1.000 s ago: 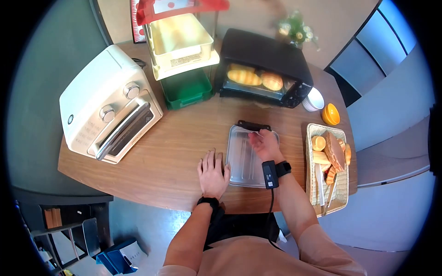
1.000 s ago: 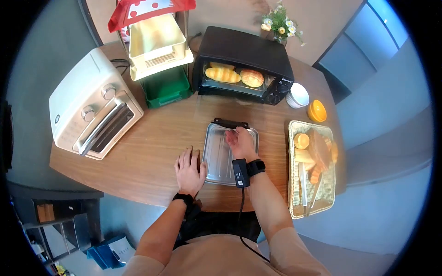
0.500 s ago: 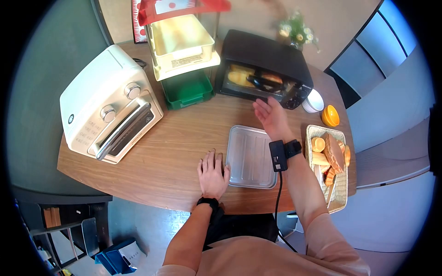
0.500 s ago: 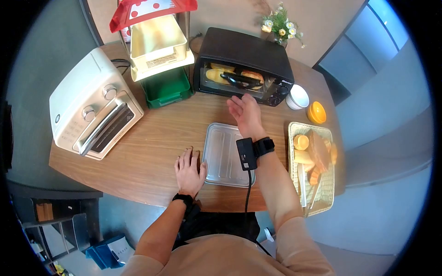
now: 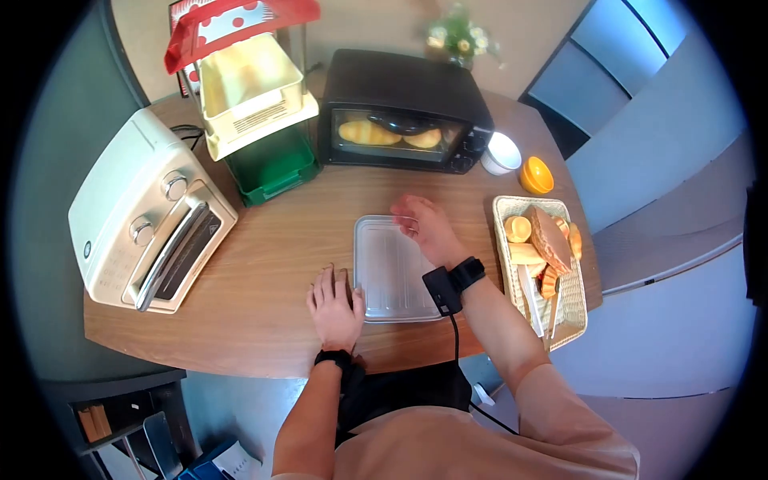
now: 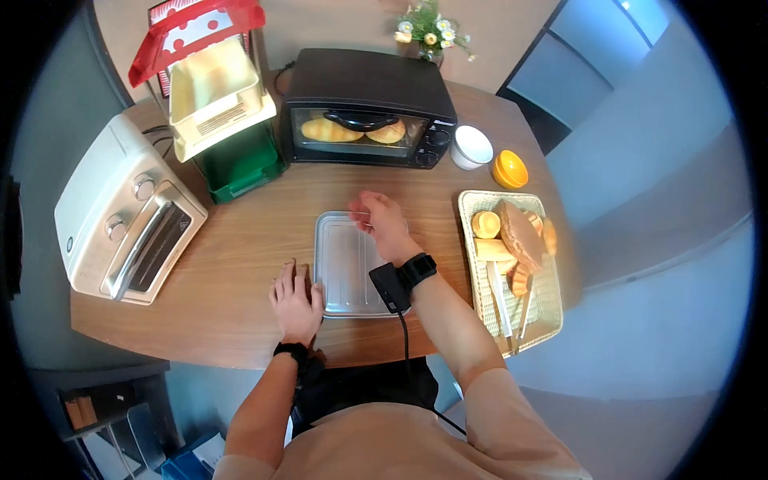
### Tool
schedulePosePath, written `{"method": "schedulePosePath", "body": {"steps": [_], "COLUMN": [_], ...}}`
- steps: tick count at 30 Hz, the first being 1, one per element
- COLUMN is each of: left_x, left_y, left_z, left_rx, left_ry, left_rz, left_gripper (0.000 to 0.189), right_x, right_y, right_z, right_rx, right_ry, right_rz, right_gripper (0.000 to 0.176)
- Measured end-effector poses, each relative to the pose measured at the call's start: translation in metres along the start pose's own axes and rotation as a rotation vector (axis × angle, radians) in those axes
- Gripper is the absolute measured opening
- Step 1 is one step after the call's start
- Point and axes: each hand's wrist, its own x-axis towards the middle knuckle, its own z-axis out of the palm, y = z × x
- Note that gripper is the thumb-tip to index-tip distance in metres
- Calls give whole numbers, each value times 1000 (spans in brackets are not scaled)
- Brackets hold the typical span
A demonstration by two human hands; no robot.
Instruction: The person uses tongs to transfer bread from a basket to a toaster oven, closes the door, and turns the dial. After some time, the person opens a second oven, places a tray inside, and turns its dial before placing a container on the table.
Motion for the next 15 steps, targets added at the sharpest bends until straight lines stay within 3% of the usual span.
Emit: {"method": "schedulePosePath", "body": {"steps": [4,6,7,9,15], "left_x": [2,1,2,1,2], "left_y": [1,1,1,0,3], "left_z": [0,-1,-1,0,-5], "left_rx": [-3,-10,-13,-8,-23], "left_ry": [-1,-10,-13,-25,-45], "left_rz": [-10,-12,-11,-27,-32], "left_gripper": [45,46,46,46,44], "right_x": [16,42,55,75,82], "right_y": [9,8,6,-2,-47], "right_z": [-31,-55,-67,-87,-87], "right_rx": [-130,-429,-429,-1025,-1261], "right_ry": [110,295,300,737,724], "right_rz": [-76,-249,-247,-543,-357], "right_gripper": [26,34,34,43,44]}}
